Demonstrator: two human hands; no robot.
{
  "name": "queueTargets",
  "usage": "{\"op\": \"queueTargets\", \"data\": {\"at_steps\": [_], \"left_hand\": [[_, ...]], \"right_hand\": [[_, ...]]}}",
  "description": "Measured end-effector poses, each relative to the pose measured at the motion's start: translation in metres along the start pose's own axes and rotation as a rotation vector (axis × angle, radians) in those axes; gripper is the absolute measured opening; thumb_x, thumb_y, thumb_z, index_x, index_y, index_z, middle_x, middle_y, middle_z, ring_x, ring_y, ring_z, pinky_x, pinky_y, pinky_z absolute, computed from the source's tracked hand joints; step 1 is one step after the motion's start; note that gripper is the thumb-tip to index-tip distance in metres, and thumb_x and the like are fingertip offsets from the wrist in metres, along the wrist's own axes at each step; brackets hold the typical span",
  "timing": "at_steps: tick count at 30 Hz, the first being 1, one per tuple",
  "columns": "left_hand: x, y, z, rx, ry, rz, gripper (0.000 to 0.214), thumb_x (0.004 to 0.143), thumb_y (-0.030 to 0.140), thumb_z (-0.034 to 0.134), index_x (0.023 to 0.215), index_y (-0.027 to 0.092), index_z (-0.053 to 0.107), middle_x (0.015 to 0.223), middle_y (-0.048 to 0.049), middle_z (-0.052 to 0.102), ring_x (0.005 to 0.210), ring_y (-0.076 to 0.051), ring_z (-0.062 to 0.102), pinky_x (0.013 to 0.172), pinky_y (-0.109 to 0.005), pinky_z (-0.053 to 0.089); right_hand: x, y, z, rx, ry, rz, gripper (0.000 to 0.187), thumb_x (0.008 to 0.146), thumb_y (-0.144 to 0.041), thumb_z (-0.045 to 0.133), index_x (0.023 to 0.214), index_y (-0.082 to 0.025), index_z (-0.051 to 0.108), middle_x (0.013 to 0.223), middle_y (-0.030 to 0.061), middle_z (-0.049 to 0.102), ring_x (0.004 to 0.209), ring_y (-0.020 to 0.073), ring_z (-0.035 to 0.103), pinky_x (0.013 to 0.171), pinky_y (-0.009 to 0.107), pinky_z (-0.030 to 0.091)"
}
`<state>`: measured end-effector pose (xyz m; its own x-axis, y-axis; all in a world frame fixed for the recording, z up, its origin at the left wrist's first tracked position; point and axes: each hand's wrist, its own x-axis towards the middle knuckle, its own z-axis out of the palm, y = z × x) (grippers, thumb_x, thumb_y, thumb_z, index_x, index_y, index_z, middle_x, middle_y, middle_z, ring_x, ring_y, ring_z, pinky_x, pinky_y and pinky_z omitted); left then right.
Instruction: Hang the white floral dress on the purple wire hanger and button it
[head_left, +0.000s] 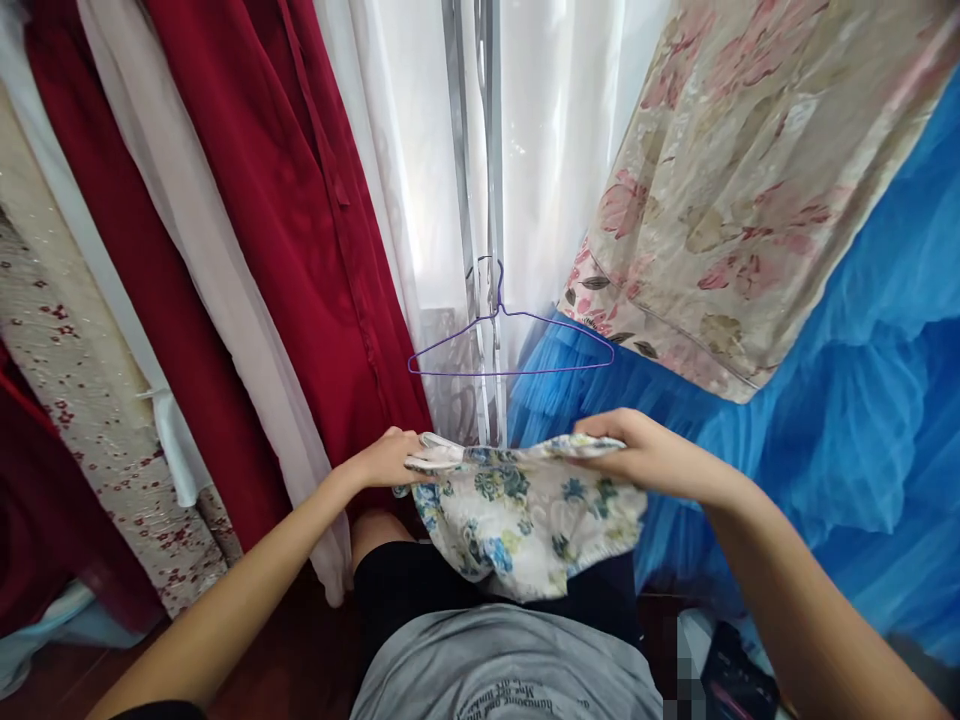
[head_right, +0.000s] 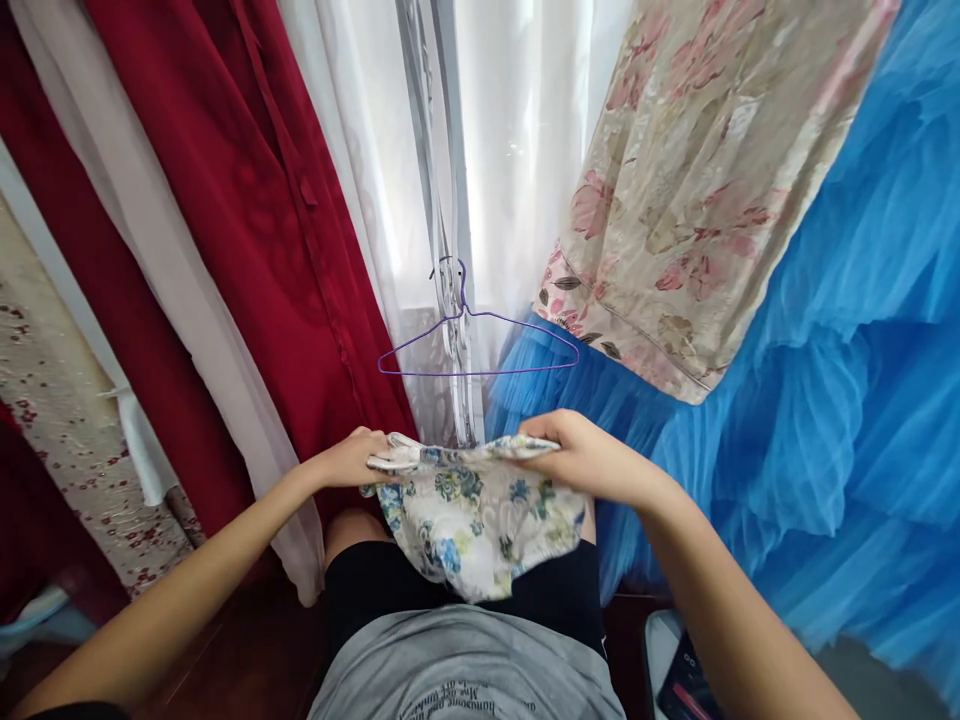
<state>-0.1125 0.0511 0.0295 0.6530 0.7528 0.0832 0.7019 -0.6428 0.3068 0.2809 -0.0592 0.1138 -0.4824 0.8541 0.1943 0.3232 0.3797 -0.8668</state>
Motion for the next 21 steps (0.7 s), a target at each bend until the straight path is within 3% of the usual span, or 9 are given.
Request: {"op": "queueTargets", "data": {"at_steps": [4, 7, 10, 14, 17, 19, 21], "left_hand": [[0.003, -0.047, -0.035, 0.110, 0.130, -0.116, 0.047, 0.076, 0.066, 0.071, 0.098, 0.025, 0.078, 0.113, -0.0085, 0.074, 0.114, -0.035, 0.060, 0.106, -0.043, 0.031], [0.015, -0.070, -0.064, 0.129, 0.189, -0.147, 0.054, 0.082, 0.067, 0.064, 0.110, 0.022, 0.077, 0.127, -0.0125, 0.071, 0.122, -0.037, 0.057, 0.109, -0.046, 0.031], [0.032, -0.080, -0.090, 0.143, 0.235, -0.143, 0.053, 0.084, 0.064, 0.061, 0.107, 0.020, 0.076, 0.130, -0.0144, 0.070, 0.128, -0.038, 0.054, 0.111, -0.047, 0.033], [0.058, -0.066, -0.111, 0.186, 0.310, -0.121, 0.044, 0.078, 0.061, 0.067, 0.083, 0.018, 0.074, 0.140, -0.0174, 0.063, 0.136, -0.041, 0.046, 0.115, -0.054, 0.027], [0.080, -0.036, -0.115, 0.178, 0.359, 0.030, 0.042, 0.079, 0.056, 0.069, 0.065, 0.017, 0.063, 0.145, -0.0163, 0.058, 0.139, -0.039, 0.042, 0.117, -0.052, 0.024], [0.094, -0.015, -0.113, 0.109, 0.386, 0.144, 0.043, 0.081, 0.052, 0.068, 0.060, 0.017, 0.055, 0.140, -0.0144, 0.061, 0.134, -0.034, 0.047, 0.114, -0.046, 0.030], [0.106, 0.002, -0.108, 0.017, 0.419, 0.181, 0.041, 0.082, 0.048, 0.066, 0.060, 0.018, 0.050, 0.118, -0.0115, 0.069, 0.111, -0.026, 0.059, 0.100, -0.037, 0.041]], "right_hand": [[0.080, 0.045, -0.010, -0.300, 0.206, -0.067, 0.020, 0.082, -0.035, 0.071, 0.090, -0.017, 0.071, 0.079, 0.0033, 0.071, 0.070, 0.0190, 0.061, 0.063, 0.027, 0.044], [0.134, 0.070, -0.009, -0.493, 0.340, -0.099, 0.039, 0.082, -0.030, 0.072, 0.118, -0.014, 0.071, 0.114, 0.0138, 0.074, 0.103, 0.0272, 0.067, 0.087, 0.032, 0.047], [0.165, 0.085, -0.002, -0.648, 0.344, 0.014, 0.026, 0.093, -0.034, 0.063, 0.103, -0.013, 0.075, 0.106, 0.0168, 0.076, 0.100, 0.0280, 0.068, 0.082, 0.030, 0.045], [0.174, 0.093, 0.014, -0.716, 0.349, 0.093, 0.030, 0.098, -0.038, 0.056, 0.085, -0.016, 0.072, 0.091, 0.0159, 0.075, 0.088, 0.0274, 0.068, 0.068, 0.029, 0.038], [0.171, 0.091, 0.024, -0.748, 0.324, 0.088, 0.028, 0.096, -0.040, 0.059, 0.084, -0.018, 0.070, 0.093, 0.0145, 0.075, 0.088, 0.0264, 0.067, 0.067, 0.029, 0.035], [0.169, 0.088, 0.026, -0.752, 0.302, 0.068, 0.026, 0.095, -0.040, 0.059, 0.083, -0.019, 0.070, 0.093, 0.0135, 0.075, 0.087, 0.0255, 0.066, 0.067, 0.028, 0.035], [0.162, 0.088, 0.022, -0.747, 0.285, 0.044, 0.025, 0.096, -0.038, 0.058, 0.087, -0.018, 0.070, 0.094, 0.0119, 0.075, 0.087, 0.0240, 0.066, 0.068, 0.027, 0.036]]}}
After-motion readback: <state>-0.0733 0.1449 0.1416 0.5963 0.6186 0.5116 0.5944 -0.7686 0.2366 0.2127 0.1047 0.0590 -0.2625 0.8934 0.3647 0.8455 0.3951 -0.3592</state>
